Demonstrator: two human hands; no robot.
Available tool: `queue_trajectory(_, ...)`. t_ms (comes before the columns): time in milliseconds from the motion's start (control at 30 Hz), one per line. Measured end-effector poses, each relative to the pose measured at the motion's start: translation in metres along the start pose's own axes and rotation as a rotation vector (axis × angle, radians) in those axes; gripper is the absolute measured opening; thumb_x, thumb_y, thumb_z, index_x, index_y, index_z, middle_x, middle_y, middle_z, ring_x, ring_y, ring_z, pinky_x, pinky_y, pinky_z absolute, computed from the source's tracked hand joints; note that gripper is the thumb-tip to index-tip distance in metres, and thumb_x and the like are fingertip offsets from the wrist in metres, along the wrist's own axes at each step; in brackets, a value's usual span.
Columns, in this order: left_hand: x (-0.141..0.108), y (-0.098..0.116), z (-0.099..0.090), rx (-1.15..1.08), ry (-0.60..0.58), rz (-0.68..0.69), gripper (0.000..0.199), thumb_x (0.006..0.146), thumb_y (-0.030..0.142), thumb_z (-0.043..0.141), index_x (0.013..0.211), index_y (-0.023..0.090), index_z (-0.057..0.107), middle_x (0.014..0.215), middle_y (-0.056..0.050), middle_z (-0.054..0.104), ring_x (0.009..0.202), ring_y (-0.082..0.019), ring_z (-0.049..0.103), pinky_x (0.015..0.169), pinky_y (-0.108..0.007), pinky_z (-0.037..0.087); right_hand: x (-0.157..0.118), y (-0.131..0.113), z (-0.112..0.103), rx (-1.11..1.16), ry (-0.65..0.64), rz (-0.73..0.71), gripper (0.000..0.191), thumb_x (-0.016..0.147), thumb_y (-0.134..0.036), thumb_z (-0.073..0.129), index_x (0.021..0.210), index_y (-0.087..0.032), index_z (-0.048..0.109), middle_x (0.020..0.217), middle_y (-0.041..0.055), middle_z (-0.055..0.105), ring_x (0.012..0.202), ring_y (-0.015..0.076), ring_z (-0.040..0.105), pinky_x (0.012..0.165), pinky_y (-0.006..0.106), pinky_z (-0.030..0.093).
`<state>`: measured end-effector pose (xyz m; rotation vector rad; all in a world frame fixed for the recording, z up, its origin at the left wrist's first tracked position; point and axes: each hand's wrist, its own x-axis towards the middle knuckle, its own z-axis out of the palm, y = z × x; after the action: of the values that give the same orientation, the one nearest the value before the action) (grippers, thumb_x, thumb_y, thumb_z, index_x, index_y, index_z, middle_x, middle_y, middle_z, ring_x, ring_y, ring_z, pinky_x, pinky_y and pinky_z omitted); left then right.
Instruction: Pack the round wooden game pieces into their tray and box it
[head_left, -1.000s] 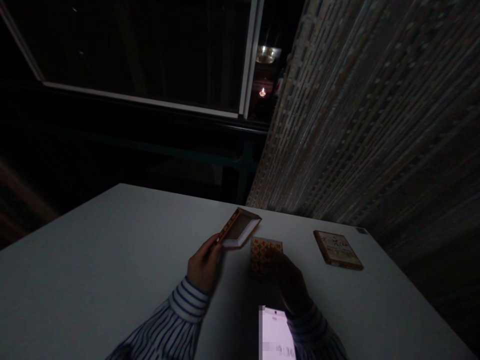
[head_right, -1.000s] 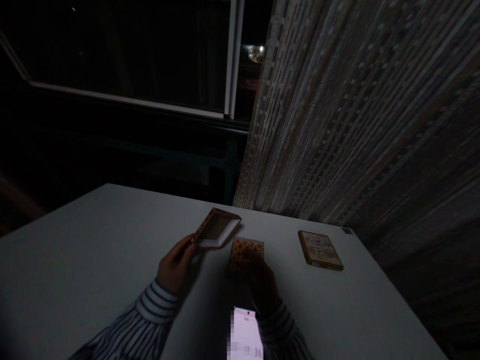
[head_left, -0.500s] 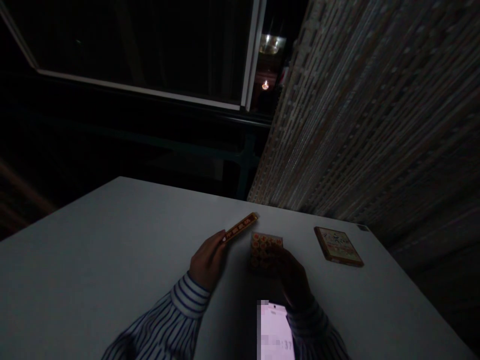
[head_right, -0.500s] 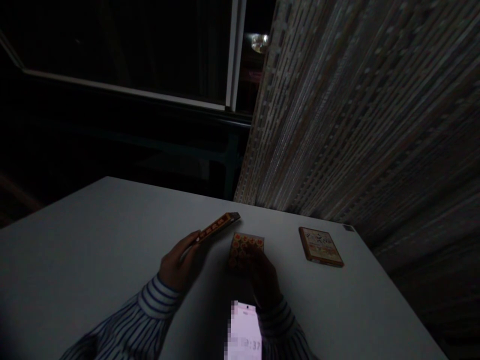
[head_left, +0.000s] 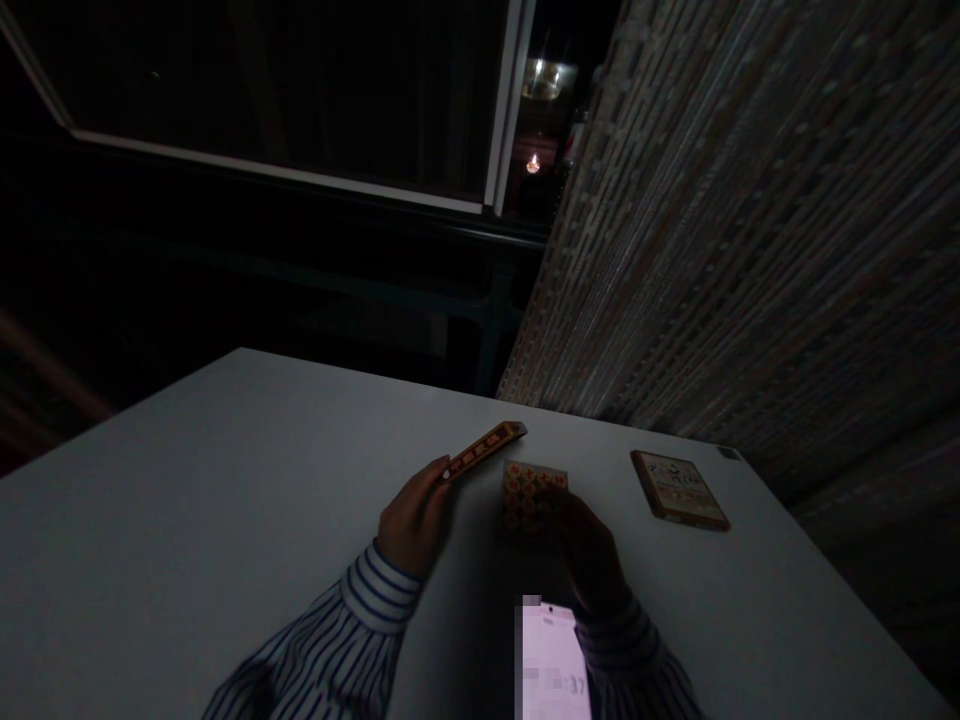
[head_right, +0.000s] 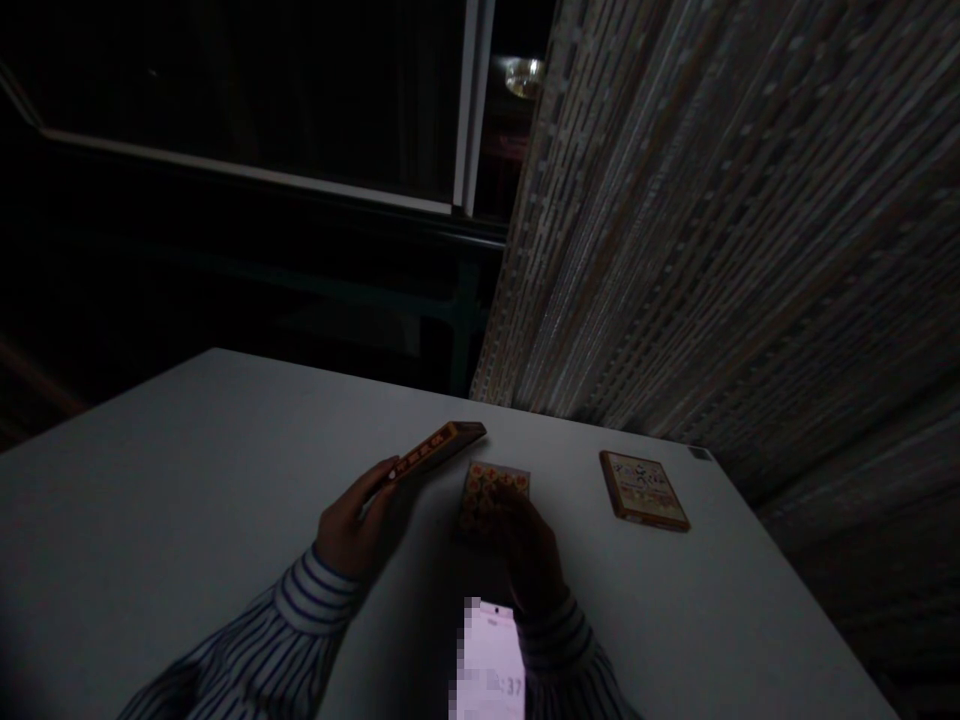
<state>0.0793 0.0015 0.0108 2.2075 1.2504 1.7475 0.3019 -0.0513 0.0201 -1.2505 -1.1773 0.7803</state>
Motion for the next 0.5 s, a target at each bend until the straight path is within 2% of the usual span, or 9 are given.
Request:
queue_trajectory(133,-0.0010,-0.0013,-0.0007,-0.005,-0.007,-0.011,0.033,0.081,0.017,0.051,0.115,0.015,0.055,0.108,-0.009,0.064,0.095,-0.018,0.062,0.085,-0.031,0.053,-0.0004,0.0015,-0.0002,0.024,-0.031,0.018,0.038,0.072,-0.044,0.063,0.103,-0.022,0.065,0.107,0.0094,0.065,0.098,0.0263,0.061,0.082,0.041,0.053)
queue_trajectory(333,0.0005,0.0015,-0.0033,0.008,-0.032,-0.031,0.032,0.082,0.018,0.051,0.113,0.013,0.055,0.106,-0.010,0.064,0.096,-0.017,0.062,0.085,-0.030,0.052,-0.0005,0.0020,0.0008,0.020,0.023,0.029,0.038,0.070,-0.044,0.065,0.100,-0.020,0.066,0.104,0.0103,0.066,0.096,0.0271,0.062,0.081,0.043,0.053)
queue_trajectory(500,0.0004,0.0014,-0.0030,-0.007,-0.024,-0.020,0.032,0.081,0.017,0.051,0.113,0.014,0.055,0.107,-0.010,0.064,0.097,-0.018,0.062,0.086,-0.031,0.052,-0.0010,0.0011,-0.0010,0.010,-0.013,0.020,0.037,0.072,-0.043,0.063,0.102,-0.021,0.065,0.106,0.0094,0.066,0.097,0.0256,0.062,0.081,0.040,0.054)
